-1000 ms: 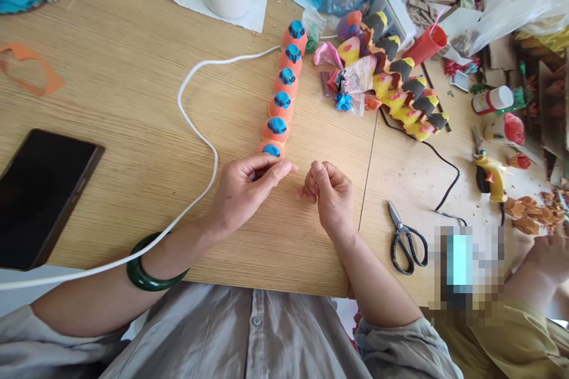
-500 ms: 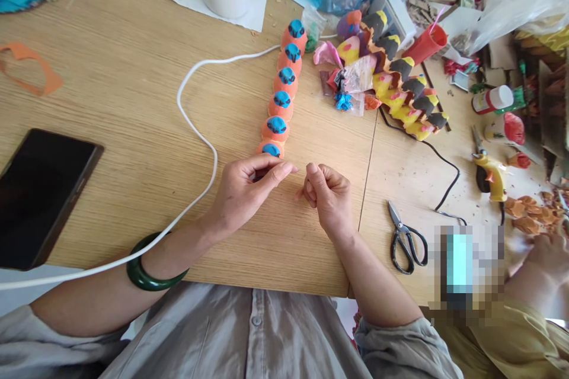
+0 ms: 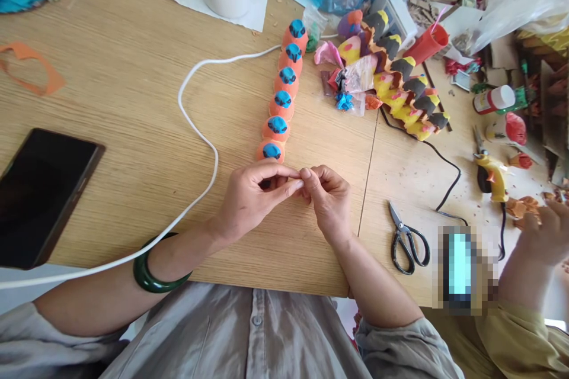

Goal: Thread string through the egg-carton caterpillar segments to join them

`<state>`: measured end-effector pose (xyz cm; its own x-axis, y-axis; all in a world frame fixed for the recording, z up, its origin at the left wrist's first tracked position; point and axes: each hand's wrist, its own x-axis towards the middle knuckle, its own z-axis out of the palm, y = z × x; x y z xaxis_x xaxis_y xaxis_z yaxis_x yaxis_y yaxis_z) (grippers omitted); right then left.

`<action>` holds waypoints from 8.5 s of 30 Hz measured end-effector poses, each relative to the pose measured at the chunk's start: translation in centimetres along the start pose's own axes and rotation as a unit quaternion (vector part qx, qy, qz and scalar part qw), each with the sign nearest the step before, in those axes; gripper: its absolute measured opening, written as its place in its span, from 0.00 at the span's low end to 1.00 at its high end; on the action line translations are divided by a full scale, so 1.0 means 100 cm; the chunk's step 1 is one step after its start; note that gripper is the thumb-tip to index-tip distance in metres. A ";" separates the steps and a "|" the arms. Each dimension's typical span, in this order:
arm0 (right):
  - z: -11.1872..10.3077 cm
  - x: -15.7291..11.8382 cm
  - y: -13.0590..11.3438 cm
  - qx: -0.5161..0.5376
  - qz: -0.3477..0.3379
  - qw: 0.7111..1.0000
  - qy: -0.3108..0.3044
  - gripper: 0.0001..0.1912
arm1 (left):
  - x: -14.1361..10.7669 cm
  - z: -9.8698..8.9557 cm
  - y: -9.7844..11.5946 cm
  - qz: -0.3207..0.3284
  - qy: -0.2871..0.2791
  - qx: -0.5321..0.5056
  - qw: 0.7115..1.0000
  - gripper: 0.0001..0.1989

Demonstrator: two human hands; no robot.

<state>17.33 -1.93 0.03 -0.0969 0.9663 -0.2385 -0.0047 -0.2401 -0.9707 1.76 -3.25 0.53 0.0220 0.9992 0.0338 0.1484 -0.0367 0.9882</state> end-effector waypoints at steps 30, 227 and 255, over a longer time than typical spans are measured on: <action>-0.004 0.005 0.001 0.035 0.004 0.999 0.015 0.22 | 0.003 -0.005 0.004 -0.066 0.042 -0.053 0.996 0.09; -0.004 0.026 0.026 -0.190 -0.243 0.951 0.010 0.06 | 0.027 -0.020 -0.009 0.020 0.152 -0.054 0.987 0.18; -0.001 0.003 0.021 -0.047 -0.238 0.970 -0.007 0.06 | 0.008 -0.002 -0.008 -0.144 -0.018 -0.190 0.971 0.13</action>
<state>17.37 -2.16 -2.05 -0.1197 0.9643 0.2363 0.0384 0.2423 -0.9694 1.46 -2.46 -0.23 0.0700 0.9653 -0.2515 -0.2226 0.2609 0.9394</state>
